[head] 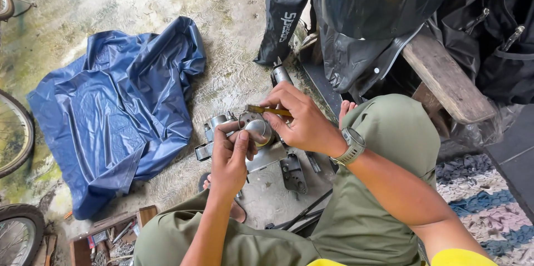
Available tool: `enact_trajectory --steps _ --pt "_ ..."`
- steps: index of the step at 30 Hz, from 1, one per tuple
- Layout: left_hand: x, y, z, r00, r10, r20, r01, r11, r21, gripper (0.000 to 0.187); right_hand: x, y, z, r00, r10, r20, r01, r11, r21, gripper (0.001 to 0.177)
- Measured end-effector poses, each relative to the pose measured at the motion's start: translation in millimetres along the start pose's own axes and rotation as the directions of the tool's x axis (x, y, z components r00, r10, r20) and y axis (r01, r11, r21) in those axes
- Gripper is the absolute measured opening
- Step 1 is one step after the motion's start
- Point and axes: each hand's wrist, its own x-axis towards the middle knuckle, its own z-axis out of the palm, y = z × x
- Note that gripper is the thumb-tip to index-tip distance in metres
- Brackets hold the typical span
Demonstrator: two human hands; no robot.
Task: The person sits on the ground and uses a small brush to clean a metal piston ring held in their left hand. They then pick up a larger cylindrical engine piston and scrub its exterior surface with the brush, rotating the part to clean different sides.
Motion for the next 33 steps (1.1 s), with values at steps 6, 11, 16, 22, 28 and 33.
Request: enact_trajectory --steps 6,11,16,22,28,33 --pt "-3.5 -4.5 -5.6 1.000 0.009 -0.030 -0.011 0.998 -0.058 0.021 1.4 -2.7 -0.9 0.999 0.024 -0.036 -0.022 0.998 0.058 0.014" --pt "-0.1 2.7 3.1 0.999 -0.043 0.007 0.043 0.990 -0.136 0.022 1.7 4.4 -3.0 0.996 0.002 -0.090 -0.002 1.000 0.007 0.013" --pt "2.1 9.0 7.2 0.996 -0.084 0.013 0.085 0.985 -0.149 0.023 2.4 5.6 -5.0 0.994 0.001 -0.111 -0.005 0.999 -0.036 0.012" --pt "1.5 12.3 9.8 0.991 -0.133 -0.027 0.128 0.982 -0.141 0.023 2.7 1.9 7.2 0.992 -0.052 -0.111 0.050 0.999 -0.021 0.004" --pt "0.7 13.5 8.1 0.986 -0.146 -0.081 0.134 0.981 -0.140 0.026 5.4 -0.9 13.5 0.993 -0.101 -0.067 0.097 0.994 -0.059 0.003" --pt "-0.4 13.5 10.6 0.974 -0.151 -0.170 0.144 0.988 -0.050 0.026 7.1 -8.1 18.1 0.990 -0.142 0.018 0.143 0.987 -0.066 0.008"
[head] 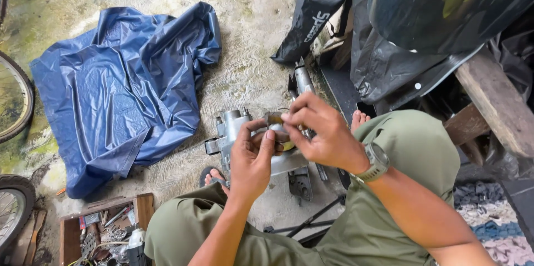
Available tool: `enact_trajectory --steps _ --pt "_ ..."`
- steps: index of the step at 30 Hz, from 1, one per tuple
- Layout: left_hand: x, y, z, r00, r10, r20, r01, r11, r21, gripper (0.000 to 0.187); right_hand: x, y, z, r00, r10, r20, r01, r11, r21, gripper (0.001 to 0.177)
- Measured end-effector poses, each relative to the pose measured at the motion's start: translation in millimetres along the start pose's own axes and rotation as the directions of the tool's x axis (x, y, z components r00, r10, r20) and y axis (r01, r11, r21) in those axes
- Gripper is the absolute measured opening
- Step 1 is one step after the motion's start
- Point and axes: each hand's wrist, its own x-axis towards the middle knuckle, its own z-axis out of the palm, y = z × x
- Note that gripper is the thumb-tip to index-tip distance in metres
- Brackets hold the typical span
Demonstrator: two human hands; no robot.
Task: The person sits on the ground and uses a small brush to clean a metal piston ring held in their left hand. They then pick up a larger cylindrical engine piston and scrub its exterior surface with the brush, rotating the part to clean different sides.
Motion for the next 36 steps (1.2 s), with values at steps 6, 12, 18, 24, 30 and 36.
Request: enact_trajectory --steps 6,12,18,24,30,36 --pt "5.1 -4.1 0.7 0.993 0.103 -0.062 -0.094 0.987 0.133 0.022 -5.0 12.1 11.8 1.000 0.006 0.006 -0.006 0.999 -0.042 0.007" --pt "3.2 -10.5 -1.9 0.981 0.132 -0.144 -0.116 0.987 0.109 0.021 -0.9 13.7 10.4 0.999 0.015 0.033 -0.013 0.999 -0.044 0.008" --pt "2.9 -4.3 1.5 0.974 0.165 -0.156 -0.148 0.983 0.113 0.023 1.2 17.5 10.5 1.000 -0.001 0.010 0.001 0.999 -0.050 0.008" --pt "2.9 -8.3 -0.6 0.975 0.157 -0.159 -0.146 0.986 0.074 0.023 2.3 16.5 11.6 1.000 0.024 -0.015 -0.025 0.999 -0.036 0.010" --pt "6.1 -18.8 -8.8 0.973 0.168 -0.157 -0.155 0.984 0.094 0.020 1.6 12.7 17.2 1.000 -0.004 0.012 0.005 0.999 -0.045 0.010" --pt "6.0 -20.3 -9.2 0.966 0.206 -0.157 -0.188 0.975 0.118 0.018 0.9 12.2 20.4 1.000 -0.003 0.004 0.003 1.000 0.005 0.010"
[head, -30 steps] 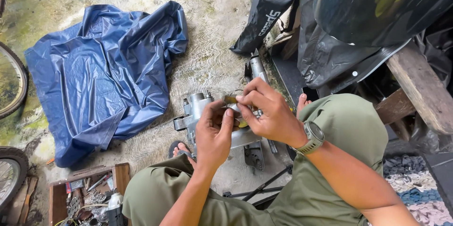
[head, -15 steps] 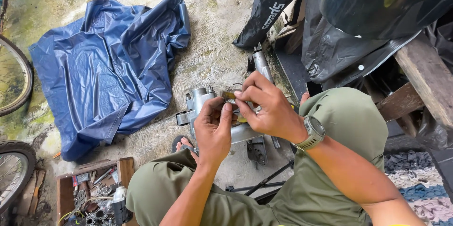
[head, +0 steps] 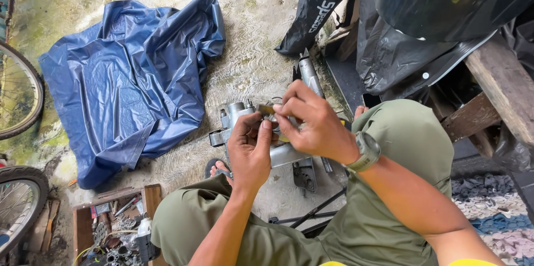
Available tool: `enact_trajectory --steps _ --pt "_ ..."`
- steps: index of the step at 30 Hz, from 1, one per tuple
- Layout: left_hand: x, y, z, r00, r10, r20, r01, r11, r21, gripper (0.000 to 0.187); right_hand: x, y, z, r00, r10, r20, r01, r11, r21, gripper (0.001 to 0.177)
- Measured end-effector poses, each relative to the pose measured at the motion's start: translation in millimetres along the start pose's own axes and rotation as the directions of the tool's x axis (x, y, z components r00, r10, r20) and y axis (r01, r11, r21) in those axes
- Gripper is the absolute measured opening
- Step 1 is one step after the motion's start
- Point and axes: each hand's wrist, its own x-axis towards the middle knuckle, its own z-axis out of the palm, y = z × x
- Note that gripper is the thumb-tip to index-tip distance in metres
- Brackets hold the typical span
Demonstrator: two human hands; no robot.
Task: The person sits on the ground and uses a small brush to clean a metal piston ring held in their left hand. They then pick up a larger cylindrical engine piston and scrub its exterior surface with the brush, rotating the part to clean different sides.
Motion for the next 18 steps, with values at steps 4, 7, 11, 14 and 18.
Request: enact_trajectory --steps 4,7,11,14,18 --pt "-2.9 6.6 3.9 1.000 -0.010 -0.001 0.010 1.000 -0.008 0.022 1.0 1.6 -3.0 1.000 0.011 -0.017 -0.011 1.000 0.013 0.011" --pt "-0.9 2.7 0.2 1.000 0.011 -0.007 -0.011 1.000 0.009 0.019 -0.1 3.4 -1.8 1.000 0.008 -0.010 -0.008 1.000 0.006 0.011" --pt "0.3 17.9 4.9 0.998 -0.069 0.006 0.069 0.994 -0.090 0.022 6.8 -0.8 -14.6 0.997 0.038 -0.071 -0.036 0.999 0.032 0.008" --pt "3.7 20.4 3.5 0.989 -0.146 0.006 0.145 0.974 -0.174 0.024 2.6 4.1 -19.5 0.973 0.176 -0.150 -0.156 0.978 0.139 0.004" --pt "3.7 23.5 3.4 0.983 -0.182 0.008 0.180 0.963 -0.200 0.026 -10.4 36.0 -18.2 0.918 0.383 -0.101 -0.329 0.879 0.345 0.011"
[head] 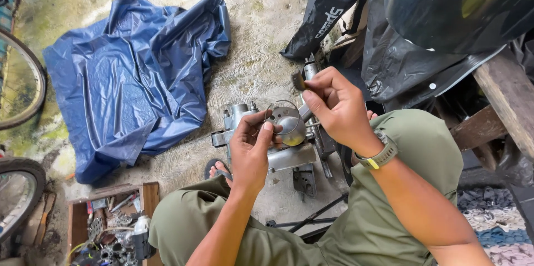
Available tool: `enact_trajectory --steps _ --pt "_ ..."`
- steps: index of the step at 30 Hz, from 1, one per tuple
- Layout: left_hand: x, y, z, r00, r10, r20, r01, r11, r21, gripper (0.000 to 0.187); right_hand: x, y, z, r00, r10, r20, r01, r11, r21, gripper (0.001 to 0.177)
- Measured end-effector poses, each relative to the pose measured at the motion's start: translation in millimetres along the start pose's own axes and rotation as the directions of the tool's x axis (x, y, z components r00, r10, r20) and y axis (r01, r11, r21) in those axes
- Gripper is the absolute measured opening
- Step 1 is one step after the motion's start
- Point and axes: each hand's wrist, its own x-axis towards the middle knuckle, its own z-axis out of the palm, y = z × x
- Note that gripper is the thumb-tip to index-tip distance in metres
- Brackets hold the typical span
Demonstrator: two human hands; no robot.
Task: The person sits on the ground and uses a small brush to clean a metal piston ring held in their left hand. They then pick up a larger cylindrical engine piston and scrub its exterior surface with the brush, rotating the part to clean different sides.
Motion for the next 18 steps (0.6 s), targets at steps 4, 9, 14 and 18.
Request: enact_trajectory --steps 4,9,14,18 --pt "-0.3 -8.0 -3.5 0.999 -0.033 -0.042 0.033 0.999 -0.007 0.025 -5.7 12.0 1.7 0.976 0.179 0.127 -0.198 0.968 0.156 0.024" --pt "-2.0 -4.0 -0.3 0.999 -0.031 -0.038 0.030 0.999 -0.038 0.022 -7.2 -2.2 7.5 0.948 0.286 0.139 -0.312 0.921 0.233 0.027" --pt "-2.0 -4.9 -3.2 1.000 -0.025 -0.015 0.024 0.999 -0.042 0.020 -3.8 -4.0 4.7 0.953 0.284 0.107 -0.300 0.935 0.188 0.027" --pt "-2.1 2.6 -0.6 1.000 0.019 0.025 -0.019 1.000 -0.011 0.017 -2.1 -9.6 2.1 0.956 0.253 0.146 -0.279 0.940 0.194 0.026"
